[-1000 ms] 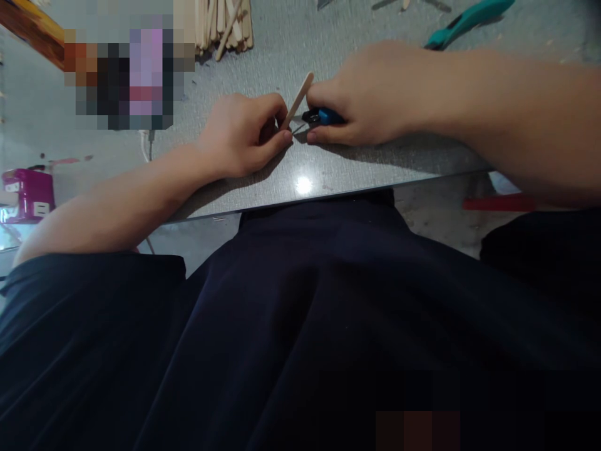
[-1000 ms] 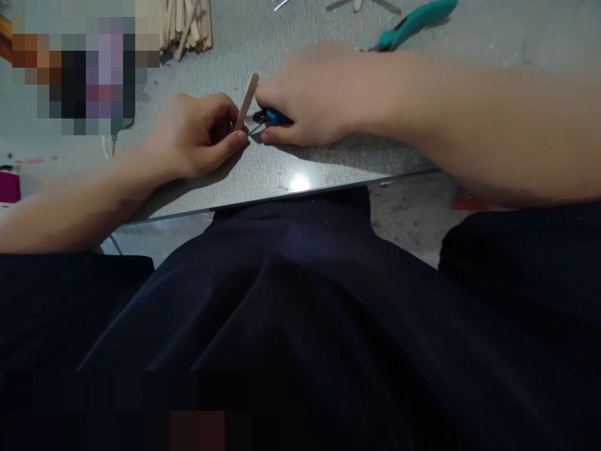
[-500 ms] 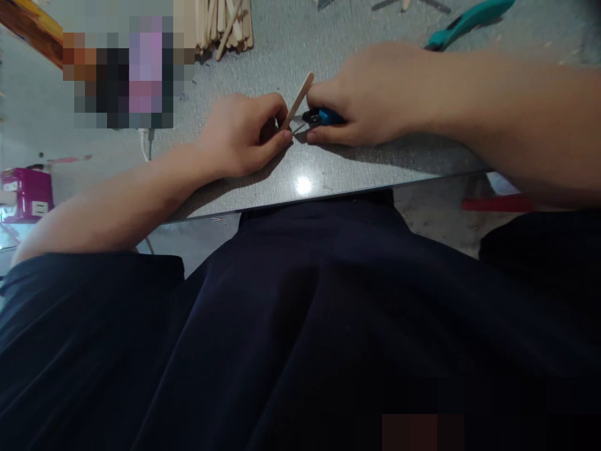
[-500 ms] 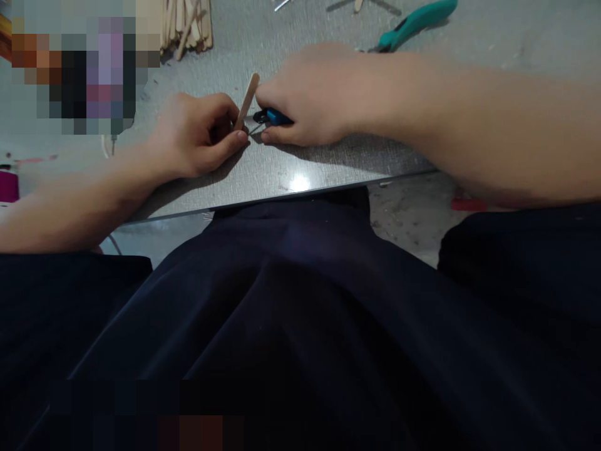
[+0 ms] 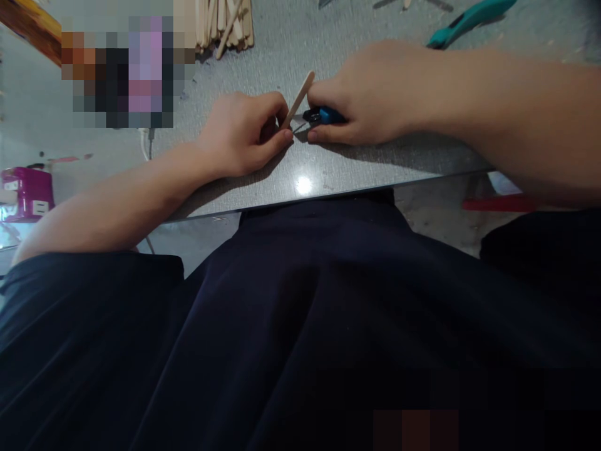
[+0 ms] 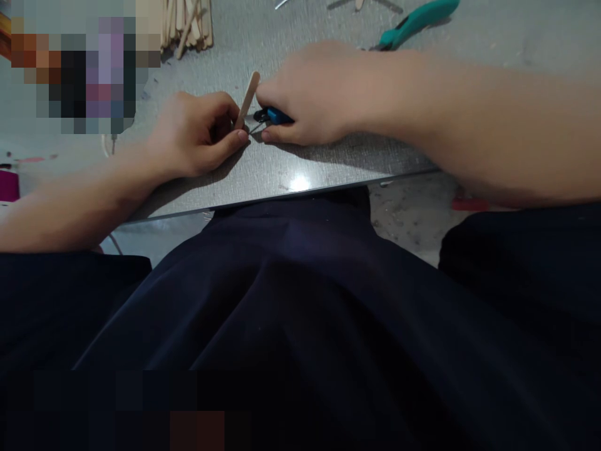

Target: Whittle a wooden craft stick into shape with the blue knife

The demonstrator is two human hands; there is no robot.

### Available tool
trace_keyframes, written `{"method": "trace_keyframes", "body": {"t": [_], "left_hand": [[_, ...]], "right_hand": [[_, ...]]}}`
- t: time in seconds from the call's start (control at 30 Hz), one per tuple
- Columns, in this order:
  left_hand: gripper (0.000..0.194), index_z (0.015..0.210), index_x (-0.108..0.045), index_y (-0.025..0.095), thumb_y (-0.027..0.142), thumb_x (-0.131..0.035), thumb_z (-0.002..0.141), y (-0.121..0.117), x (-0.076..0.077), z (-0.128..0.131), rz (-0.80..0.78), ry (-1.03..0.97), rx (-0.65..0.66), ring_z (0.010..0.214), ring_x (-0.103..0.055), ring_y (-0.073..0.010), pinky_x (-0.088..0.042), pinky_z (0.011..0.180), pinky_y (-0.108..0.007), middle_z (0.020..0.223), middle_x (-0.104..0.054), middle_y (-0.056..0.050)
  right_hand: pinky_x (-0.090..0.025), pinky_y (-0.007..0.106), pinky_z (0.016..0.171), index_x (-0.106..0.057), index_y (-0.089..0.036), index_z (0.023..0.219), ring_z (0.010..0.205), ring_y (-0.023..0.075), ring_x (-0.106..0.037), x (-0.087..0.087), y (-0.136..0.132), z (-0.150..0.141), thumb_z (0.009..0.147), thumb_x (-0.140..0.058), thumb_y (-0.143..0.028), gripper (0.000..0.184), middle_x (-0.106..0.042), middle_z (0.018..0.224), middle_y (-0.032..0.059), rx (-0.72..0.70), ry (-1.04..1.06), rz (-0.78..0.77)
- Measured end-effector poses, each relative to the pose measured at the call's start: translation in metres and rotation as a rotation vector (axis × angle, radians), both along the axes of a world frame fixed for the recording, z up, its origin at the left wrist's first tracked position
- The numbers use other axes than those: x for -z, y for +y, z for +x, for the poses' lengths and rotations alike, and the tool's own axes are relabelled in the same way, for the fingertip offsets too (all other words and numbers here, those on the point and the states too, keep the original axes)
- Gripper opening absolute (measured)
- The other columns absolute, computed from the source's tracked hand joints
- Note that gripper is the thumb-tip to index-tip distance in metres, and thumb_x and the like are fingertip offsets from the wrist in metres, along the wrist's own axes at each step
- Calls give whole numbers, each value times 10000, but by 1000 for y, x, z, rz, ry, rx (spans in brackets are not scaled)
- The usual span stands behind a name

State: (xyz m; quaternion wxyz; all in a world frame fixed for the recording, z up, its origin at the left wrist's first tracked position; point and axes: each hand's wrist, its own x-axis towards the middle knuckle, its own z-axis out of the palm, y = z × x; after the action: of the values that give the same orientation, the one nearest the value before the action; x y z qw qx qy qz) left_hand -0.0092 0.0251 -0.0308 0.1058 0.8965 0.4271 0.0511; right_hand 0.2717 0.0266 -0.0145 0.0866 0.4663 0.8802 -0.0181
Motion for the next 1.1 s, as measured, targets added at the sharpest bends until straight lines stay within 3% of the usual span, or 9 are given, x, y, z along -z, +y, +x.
{"method": "trace_keyframes", "body": {"t": [0.13,0.27,0.37,0.57,0.87,1.1], "left_hand": [[318,1327,-841,348,499,-609,1172,0,-1,1,18,17,-2,922,-841,-346,-621,921,-534,992,-865,-46],[303,1331,-842,352,499,-620,1187,0,-1,1,13,23,1,917,-837,-333,-625,915,-524,1010,-878,-42],[291,1338,-844,342,490,-639,1193,-1,-1,1,11,34,-5,919,-842,-327,-625,920,-519,1024,-881,-43],[262,1349,-840,334,472,-671,1203,-1,-2,3,-4,29,-29,978,-863,-318,-643,991,-501,1033,-874,-32],[291,1334,-822,340,510,-641,1181,-1,0,1,11,11,-19,956,-852,-307,-650,978,-498,981,-853,-20],[345,1315,-839,399,588,-601,1152,2,0,-2,-12,-18,14,951,-850,-350,-646,924,-554,991,-888,-40]], "right_hand": [[-714,695,1011,-884,-219,1490,1192,509,-876,-11,-8,-6,1135,-348,-859,907,-845,1034,200,-6,-81,-33],[-666,677,969,-902,-369,1483,1166,510,-844,-10,-9,-8,1066,-317,-863,871,-861,1005,191,39,-70,-19],[-602,687,1016,-911,-487,1507,1258,525,-804,-2,-4,-4,967,-278,-908,933,-887,968,173,55,12,-32],[-547,711,1107,-912,-461,1593,1488,547,-739,1,-1,-2,893,-239,-911,1070,-943,1093,179,49,56,-61],[-540,717,965,-941,-507,1482,1274,567,-777,-3,-3,-2,872,-265,-929,1004,-856,861,181,60,58,-64],[-549,704,1009,-936,-533,1487,1496,551,-746,2,0,2,887,-266,-934,985,-908,936,168,15,105,-38]]}}
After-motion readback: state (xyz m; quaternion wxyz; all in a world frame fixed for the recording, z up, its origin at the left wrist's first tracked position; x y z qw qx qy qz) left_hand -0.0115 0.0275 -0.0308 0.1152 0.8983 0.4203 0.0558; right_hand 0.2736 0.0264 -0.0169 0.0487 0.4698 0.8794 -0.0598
